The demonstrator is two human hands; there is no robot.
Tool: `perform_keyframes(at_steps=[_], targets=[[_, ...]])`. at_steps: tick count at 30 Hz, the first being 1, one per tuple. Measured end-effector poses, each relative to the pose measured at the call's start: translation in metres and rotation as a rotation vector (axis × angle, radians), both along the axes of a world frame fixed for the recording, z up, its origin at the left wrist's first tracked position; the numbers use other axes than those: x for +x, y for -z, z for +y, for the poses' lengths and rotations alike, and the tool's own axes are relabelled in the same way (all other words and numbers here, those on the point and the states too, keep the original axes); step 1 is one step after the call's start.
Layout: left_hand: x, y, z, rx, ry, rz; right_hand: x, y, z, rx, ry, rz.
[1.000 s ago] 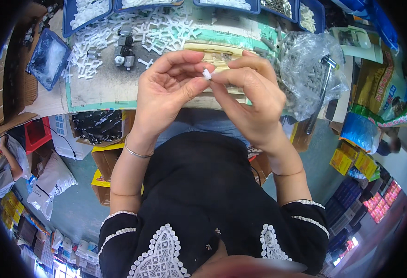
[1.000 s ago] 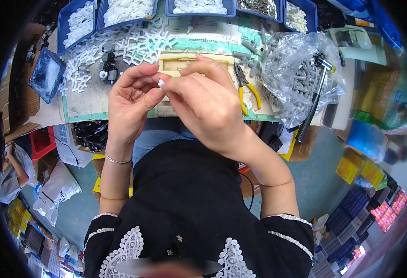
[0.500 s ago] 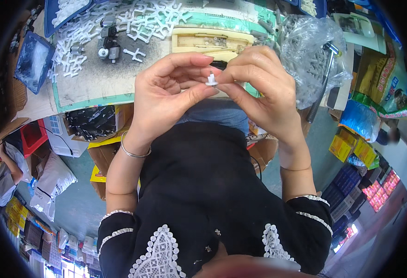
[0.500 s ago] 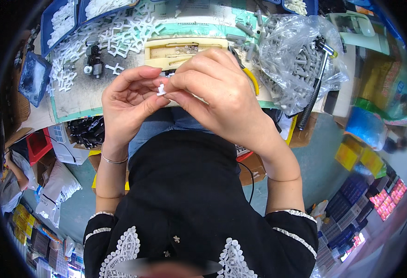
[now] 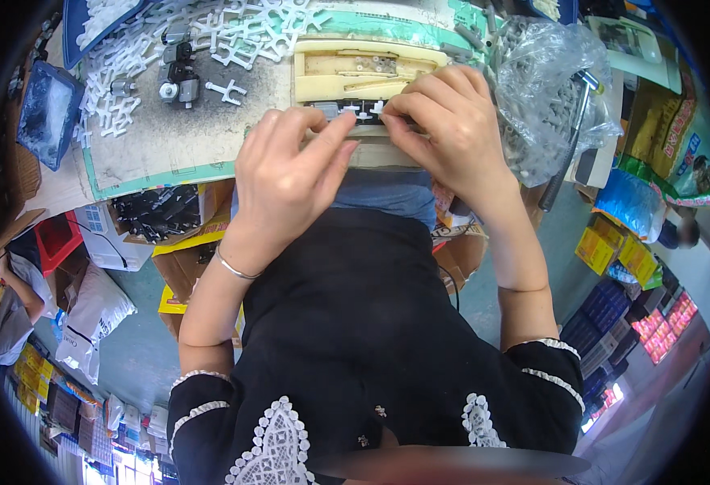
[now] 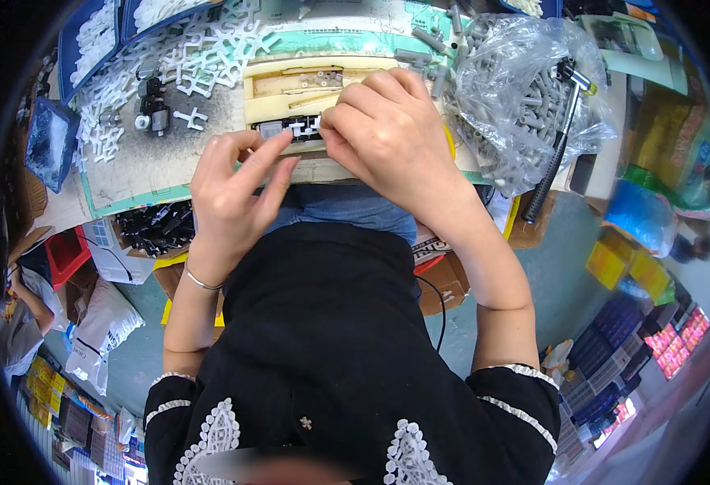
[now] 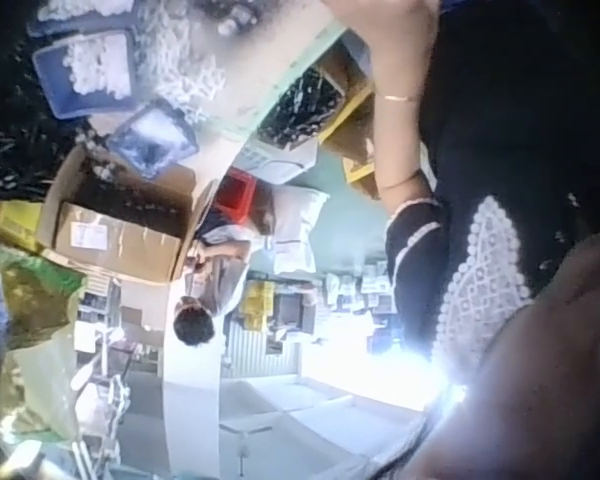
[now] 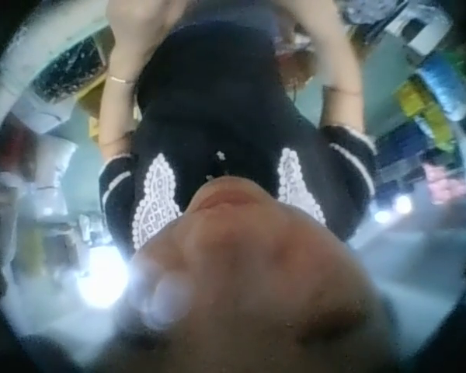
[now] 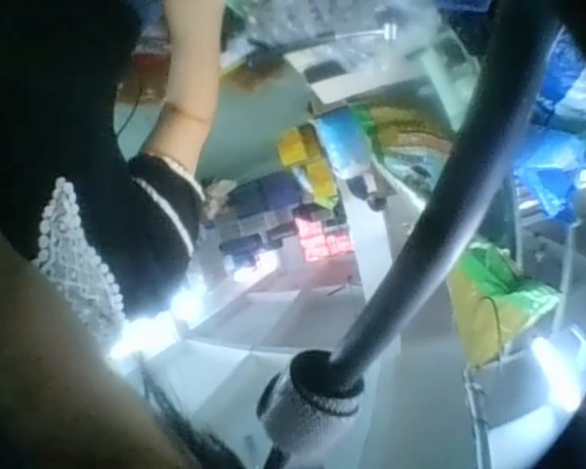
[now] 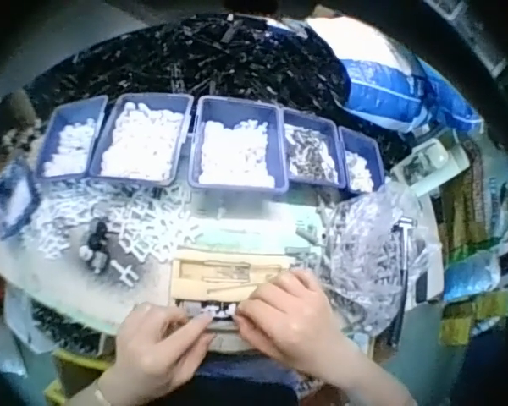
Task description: The person assembles small plastic components, pins, and brackets from bins using a manual screwdriver and pliers.
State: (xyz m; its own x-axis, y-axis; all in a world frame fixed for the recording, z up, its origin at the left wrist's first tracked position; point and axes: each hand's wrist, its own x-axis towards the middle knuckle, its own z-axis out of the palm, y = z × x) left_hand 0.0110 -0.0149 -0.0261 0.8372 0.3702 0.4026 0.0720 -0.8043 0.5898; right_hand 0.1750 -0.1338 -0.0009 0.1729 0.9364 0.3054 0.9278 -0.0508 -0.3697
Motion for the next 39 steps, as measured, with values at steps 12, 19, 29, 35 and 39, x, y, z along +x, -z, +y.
perform_keyframes(at_steps=[12, 19, 29, 35, 39], targets=[[-0.003, 0.014, -0.008, 0.237, 0.046, 0.027, 0.004, -0.003, -0.001, -0.118, -0.060, 0.038], [0.004, 0.018, -0.018, 0.317, 0.129, 0.074, 0.004, -0.003, -0.004, -0.113, -0.013, 0.014], [0.000, 0.024, -0.028, 0.407, 0.124, 0.149, 0.000, -0.004, 0.009, -0.101, -0.133, -0.034], [-0.009, 0.010, -0.007, 0.203, 0.013, -0.015, 0.057, -0.006, -0.007, -0.007, 0.363, -0.158], [-0.011, -0.001, 0.022, 0.289, -0.246, 0.151, 0.092, 0.008, 0.004, -0.115, 0.491, -0.524]])
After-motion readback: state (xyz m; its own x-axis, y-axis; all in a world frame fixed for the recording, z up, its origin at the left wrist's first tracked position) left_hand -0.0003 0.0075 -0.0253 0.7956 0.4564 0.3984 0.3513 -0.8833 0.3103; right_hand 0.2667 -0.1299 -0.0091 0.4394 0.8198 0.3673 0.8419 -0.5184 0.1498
